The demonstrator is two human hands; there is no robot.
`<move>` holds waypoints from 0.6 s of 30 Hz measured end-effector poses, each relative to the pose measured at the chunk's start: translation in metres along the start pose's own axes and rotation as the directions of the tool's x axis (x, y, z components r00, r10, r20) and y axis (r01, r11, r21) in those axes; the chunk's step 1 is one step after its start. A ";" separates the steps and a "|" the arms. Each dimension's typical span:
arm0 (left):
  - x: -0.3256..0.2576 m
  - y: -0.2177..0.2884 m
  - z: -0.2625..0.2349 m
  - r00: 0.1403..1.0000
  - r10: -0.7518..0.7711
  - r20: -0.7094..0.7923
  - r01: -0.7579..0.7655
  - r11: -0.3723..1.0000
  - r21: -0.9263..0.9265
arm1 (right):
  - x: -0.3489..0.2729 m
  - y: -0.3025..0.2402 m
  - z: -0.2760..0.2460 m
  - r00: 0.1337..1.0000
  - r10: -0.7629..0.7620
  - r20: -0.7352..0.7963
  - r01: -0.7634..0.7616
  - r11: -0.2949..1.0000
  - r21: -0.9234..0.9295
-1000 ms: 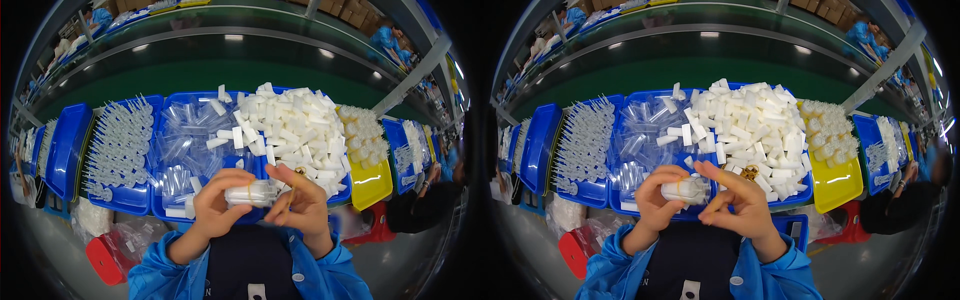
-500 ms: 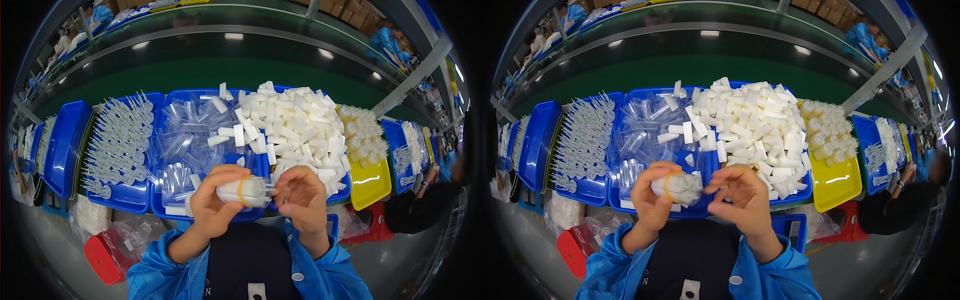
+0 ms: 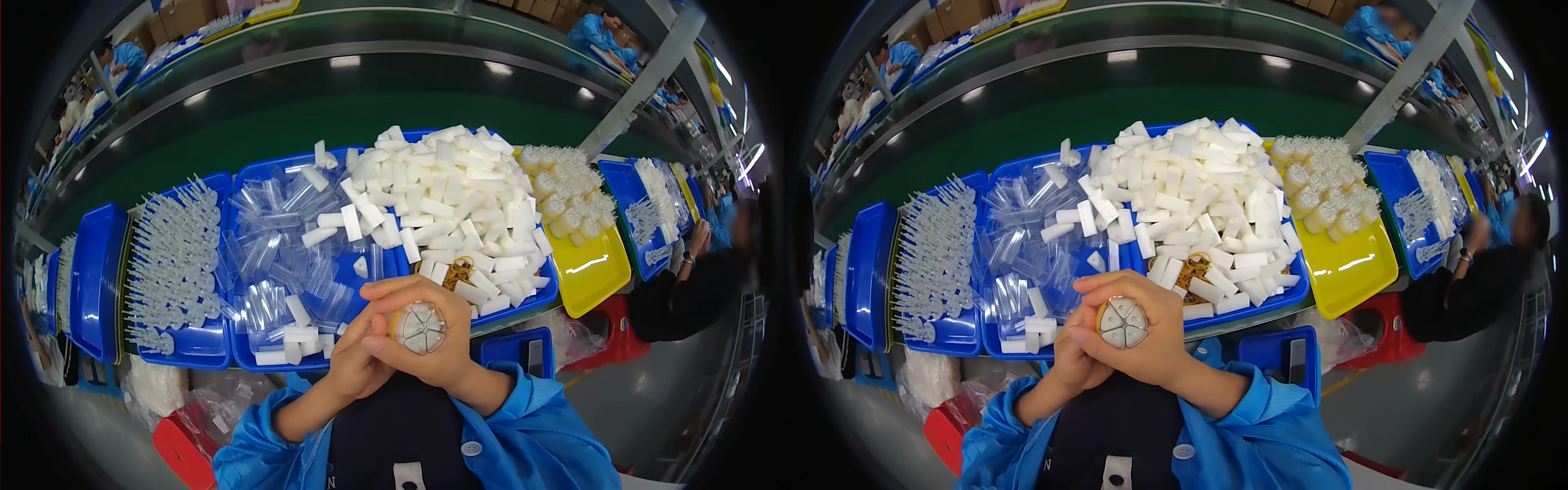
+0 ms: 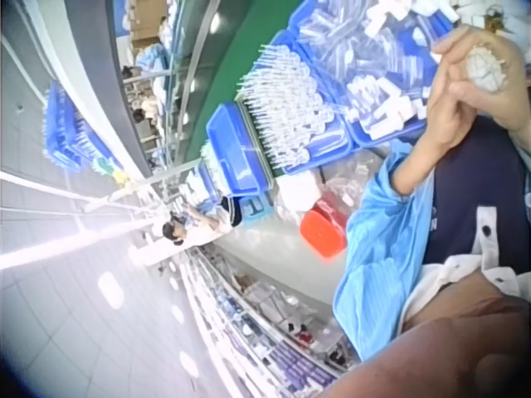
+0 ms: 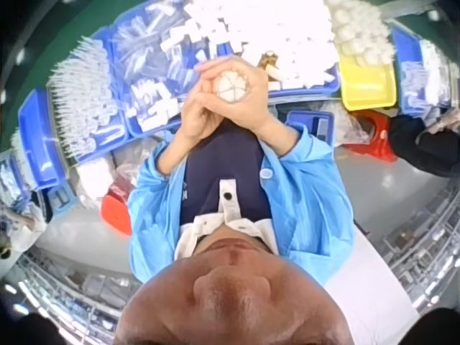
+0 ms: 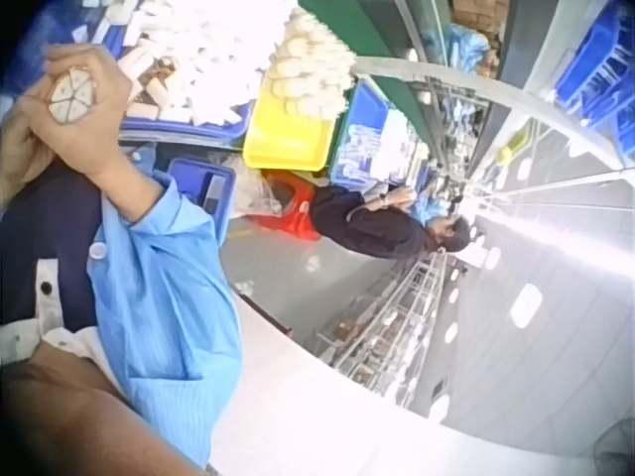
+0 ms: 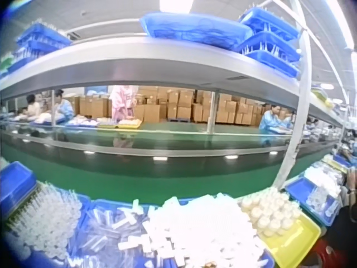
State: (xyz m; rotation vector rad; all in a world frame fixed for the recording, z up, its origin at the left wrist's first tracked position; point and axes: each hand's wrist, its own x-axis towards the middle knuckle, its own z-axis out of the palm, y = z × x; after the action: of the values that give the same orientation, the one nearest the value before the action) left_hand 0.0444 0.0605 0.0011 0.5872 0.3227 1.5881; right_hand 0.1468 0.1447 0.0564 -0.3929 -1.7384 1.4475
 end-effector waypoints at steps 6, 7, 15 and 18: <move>0.004 0.000 0.000 0.997 -0.080 -0.015 0.077 0.989 -0.128 | -0.002 0.003 -0.003 0.998 -0.051 -0.043 0.049 0.997 -0.054; 0.004 0.001 0.002 0.994 -0.091 -0.053 0.085 0.990 -0.112 | 0.000 0.004 -0.004 0.998 -0.059 -0.036 0.057 0.997 -0.054; -0.001 0.000 0.001 0.988 -0.153 -0.011 0.141 0.930 -0.341 | -0.002 -0.001 -0.006 0.997 -0.066 0.048 0.068 0.997 -0.047; -0.003 0.000 0.000 0.989 -0.147 0.015 0.144 0.937 -0.320 | -0.005 -0.002 -0.006 0.996 -0.078 0.038 0.081 0.994 -0.069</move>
State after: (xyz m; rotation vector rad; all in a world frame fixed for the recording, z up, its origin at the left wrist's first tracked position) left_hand 0.0446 0.0577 0.0004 0.2972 0.1070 1.4607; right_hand 0.1549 0.1441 0.0563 -0.3333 -1.8162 1.3468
